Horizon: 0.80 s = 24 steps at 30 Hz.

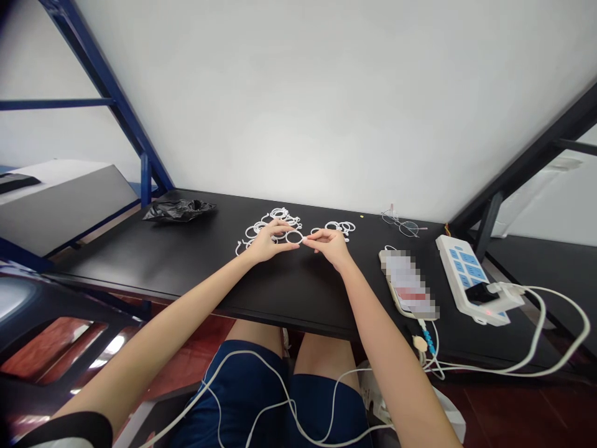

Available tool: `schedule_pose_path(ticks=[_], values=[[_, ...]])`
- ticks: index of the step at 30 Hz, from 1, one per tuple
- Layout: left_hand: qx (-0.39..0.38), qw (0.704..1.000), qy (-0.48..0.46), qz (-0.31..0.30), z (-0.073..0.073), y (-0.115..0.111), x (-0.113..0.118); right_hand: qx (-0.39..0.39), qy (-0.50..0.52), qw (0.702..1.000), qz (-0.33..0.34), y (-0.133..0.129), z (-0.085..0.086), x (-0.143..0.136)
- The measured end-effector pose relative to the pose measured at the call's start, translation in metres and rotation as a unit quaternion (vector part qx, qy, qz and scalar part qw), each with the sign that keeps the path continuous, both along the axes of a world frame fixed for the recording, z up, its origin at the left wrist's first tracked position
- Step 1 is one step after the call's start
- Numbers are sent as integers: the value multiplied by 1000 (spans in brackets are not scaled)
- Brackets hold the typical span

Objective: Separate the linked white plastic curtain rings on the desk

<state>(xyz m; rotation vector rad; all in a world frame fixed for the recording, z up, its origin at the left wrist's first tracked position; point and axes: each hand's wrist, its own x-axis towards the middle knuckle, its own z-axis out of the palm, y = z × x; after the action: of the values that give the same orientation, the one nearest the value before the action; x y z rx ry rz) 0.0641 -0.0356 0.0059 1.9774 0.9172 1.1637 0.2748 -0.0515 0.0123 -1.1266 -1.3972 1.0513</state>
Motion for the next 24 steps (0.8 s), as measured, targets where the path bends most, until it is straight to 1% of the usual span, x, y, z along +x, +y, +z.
schedule_pose_path(ticks=[7,16,24], values=[[12,1000,12,15,0,-1,0,-6,-1,1000,4,1,-1,1],[15,1000,17,15,0,-1,-1,-10,-5,1000,7,1,-1,1],[15,1000,18,10,-2,0,-2,-13,-18,1000,8,-1,0,1]])
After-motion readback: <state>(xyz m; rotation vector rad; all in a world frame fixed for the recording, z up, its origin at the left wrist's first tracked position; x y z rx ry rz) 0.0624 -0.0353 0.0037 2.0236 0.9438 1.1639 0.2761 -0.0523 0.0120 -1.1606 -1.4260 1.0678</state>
